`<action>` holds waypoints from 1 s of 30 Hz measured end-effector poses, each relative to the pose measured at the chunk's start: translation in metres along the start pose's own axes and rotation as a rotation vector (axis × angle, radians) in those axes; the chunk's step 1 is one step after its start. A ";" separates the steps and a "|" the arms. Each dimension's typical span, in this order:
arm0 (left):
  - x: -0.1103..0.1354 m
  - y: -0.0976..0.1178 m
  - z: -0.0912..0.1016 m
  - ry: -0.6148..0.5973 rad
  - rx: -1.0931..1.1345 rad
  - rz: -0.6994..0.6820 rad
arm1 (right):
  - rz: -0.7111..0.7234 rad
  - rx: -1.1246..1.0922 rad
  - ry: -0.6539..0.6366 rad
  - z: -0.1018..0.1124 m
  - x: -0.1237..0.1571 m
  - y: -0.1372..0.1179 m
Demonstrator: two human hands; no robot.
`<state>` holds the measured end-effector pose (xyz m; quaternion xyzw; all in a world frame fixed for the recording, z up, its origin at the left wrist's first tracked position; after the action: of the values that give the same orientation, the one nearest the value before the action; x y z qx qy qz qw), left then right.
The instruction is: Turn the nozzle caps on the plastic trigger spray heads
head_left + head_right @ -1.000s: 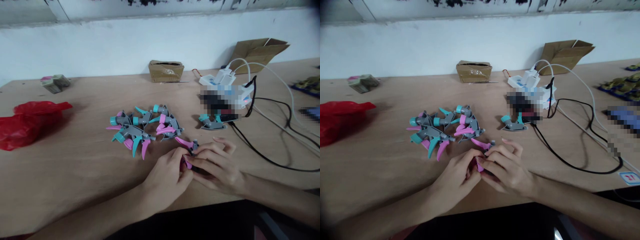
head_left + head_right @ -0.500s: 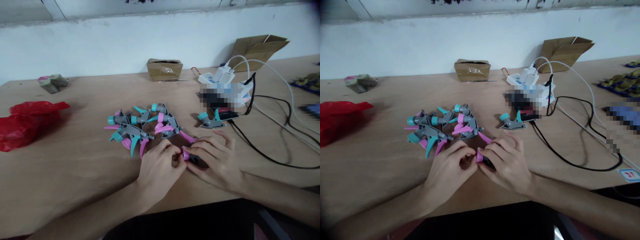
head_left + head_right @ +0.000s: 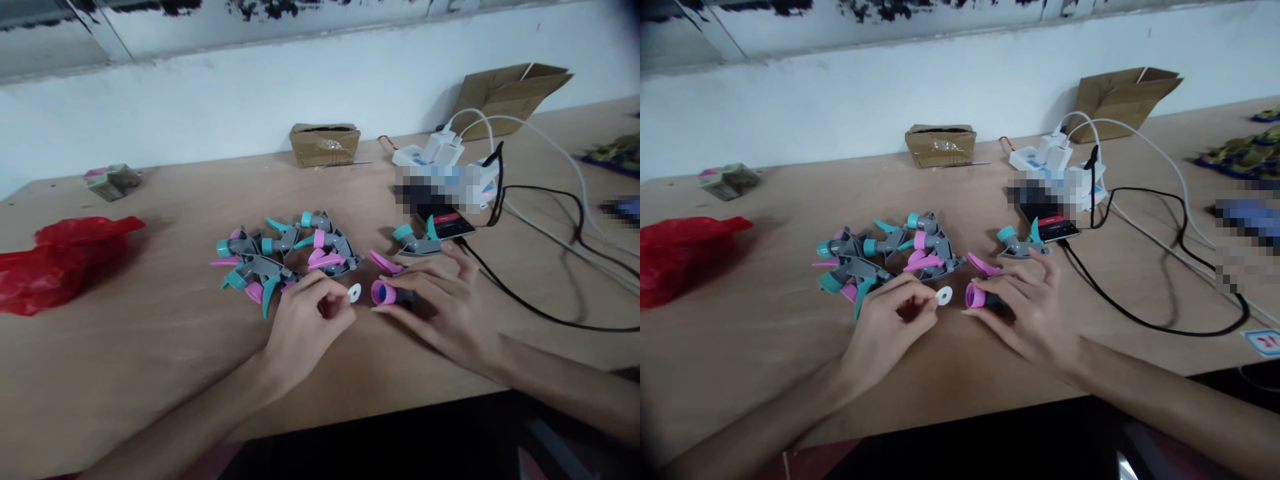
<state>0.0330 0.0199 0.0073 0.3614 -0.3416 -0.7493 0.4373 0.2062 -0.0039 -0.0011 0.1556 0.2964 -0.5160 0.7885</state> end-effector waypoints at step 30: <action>0.008 0.021 -0.003 0.015 0.098 -0.263 | 0.075 -0.338 -0.011 0.005 -0.003 -0.002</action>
<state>0.0414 0.0038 0.0215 0.4296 -0.3242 -0.7798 0.3199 0.2047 -0.0052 0.0048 0.0289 0.3689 -0.4300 0.8235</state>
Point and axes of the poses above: each hand's wrist, its own x-axis away from the middle knuckle, its own z-axis out of the back of the hand, y = z × x, the point moved 4 cm from there along -x, towards the middle knuckle, and after that the axes turned 15 degrees about x, right-handed, at the moved point
